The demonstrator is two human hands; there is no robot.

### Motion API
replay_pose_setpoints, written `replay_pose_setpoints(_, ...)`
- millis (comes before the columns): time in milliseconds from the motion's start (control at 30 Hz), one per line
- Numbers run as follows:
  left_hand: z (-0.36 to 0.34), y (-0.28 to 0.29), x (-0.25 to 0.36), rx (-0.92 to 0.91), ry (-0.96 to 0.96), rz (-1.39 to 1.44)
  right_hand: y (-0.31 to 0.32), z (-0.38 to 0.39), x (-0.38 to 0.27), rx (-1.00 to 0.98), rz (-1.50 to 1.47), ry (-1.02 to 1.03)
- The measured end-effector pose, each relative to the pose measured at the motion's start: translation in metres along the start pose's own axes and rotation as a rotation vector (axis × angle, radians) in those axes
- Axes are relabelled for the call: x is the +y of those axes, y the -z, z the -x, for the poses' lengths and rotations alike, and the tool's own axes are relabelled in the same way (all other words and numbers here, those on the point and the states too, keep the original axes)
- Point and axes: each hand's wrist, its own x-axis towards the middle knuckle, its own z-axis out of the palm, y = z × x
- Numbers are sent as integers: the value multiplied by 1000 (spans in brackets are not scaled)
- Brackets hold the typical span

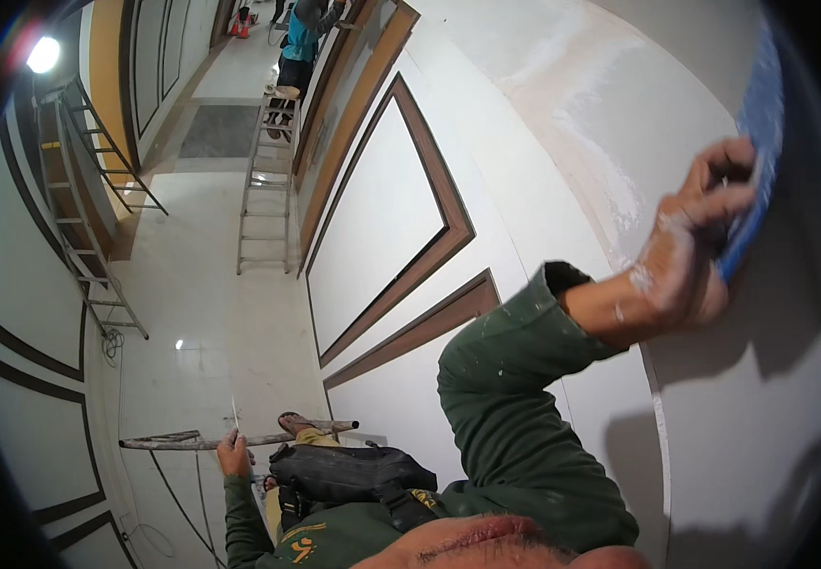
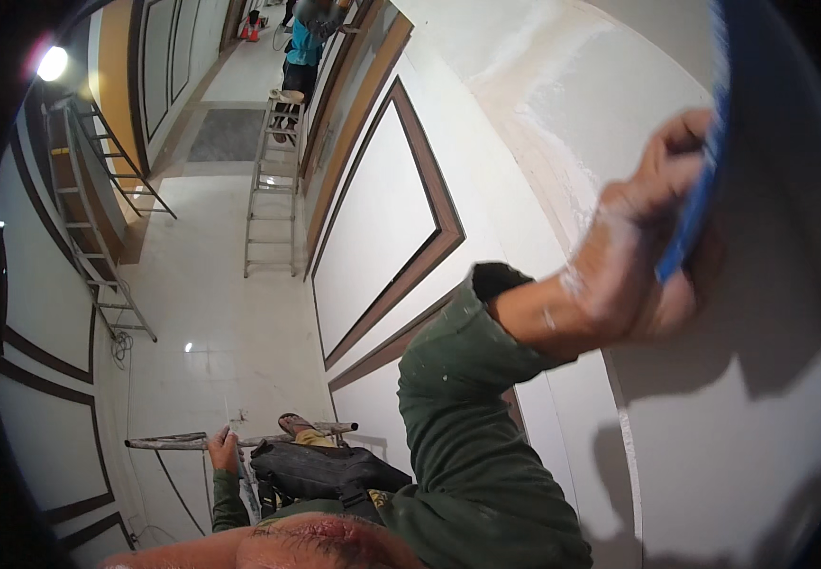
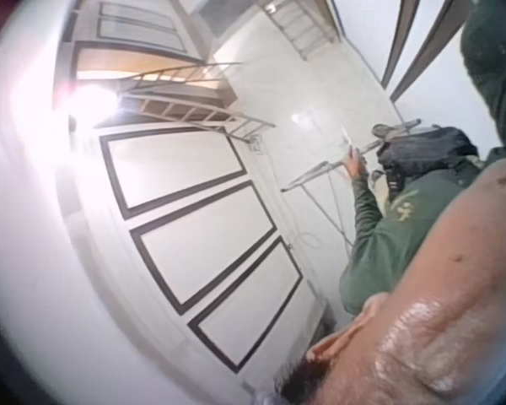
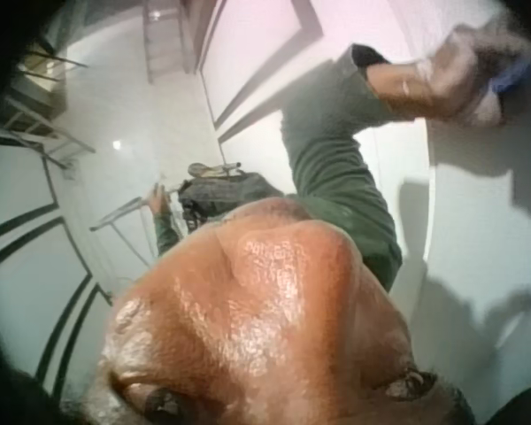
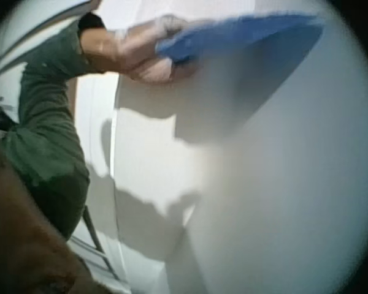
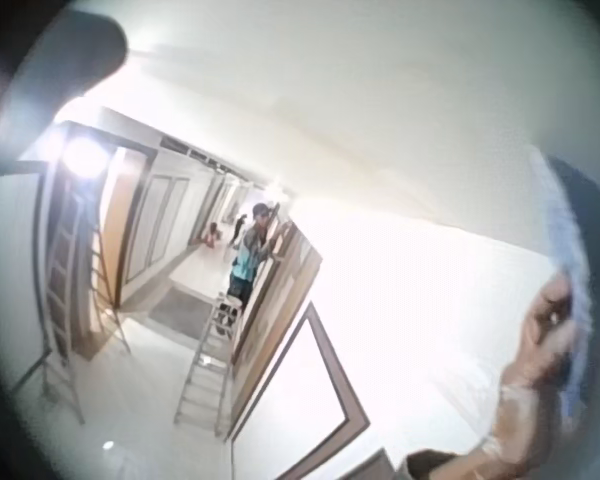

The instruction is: The person climbs onto a scaffold, scoops plaster onto a putty knife, and applies it to the wall and ceiling.

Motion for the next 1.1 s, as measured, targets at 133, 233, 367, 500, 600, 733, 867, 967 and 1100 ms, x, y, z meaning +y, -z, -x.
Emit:
replay_pose_setpoints(133, -7, -5, -5, -59, -28, -25, -11, 22, -8, -192, 95, -105)
replay_pose_setpoints(233, -14, -20, 13, -109, -6, -48, -7, 47, -15, -254, 235, 24)
replay_pose_setpoints(367, -33, -69, 87, -236, -159, 59, 30, 104, -12, 227, 673, 292)
replay_pose_setpoints(500, -50, -119, 181, -346, -346, 187, 57, 120, 15, 508, 797, 150)
replay_pose_setpoints(600, -45, -142, 232, -390, -412, 289, 79, 101, 36, 524, 779, 58)
replay_pose_setpoints(733, -46, -147, 227, -417, -415, 190, 109, 46, 65, 489, 640, -45)
replay_pose_setpoints(867, -42, -126, 185, -338, -302, 159, 129, 5, 88, 422, 557, 24)
replay_pose_setpoints(967, -31, -113, 201, -240, -375, 217, 143, 18, 99, 410, 655, 68)
replay_pose_setpoints(1100, 1, -100, 298, -276, -606, 218, 154, 60, 97, 500, 650, -70)
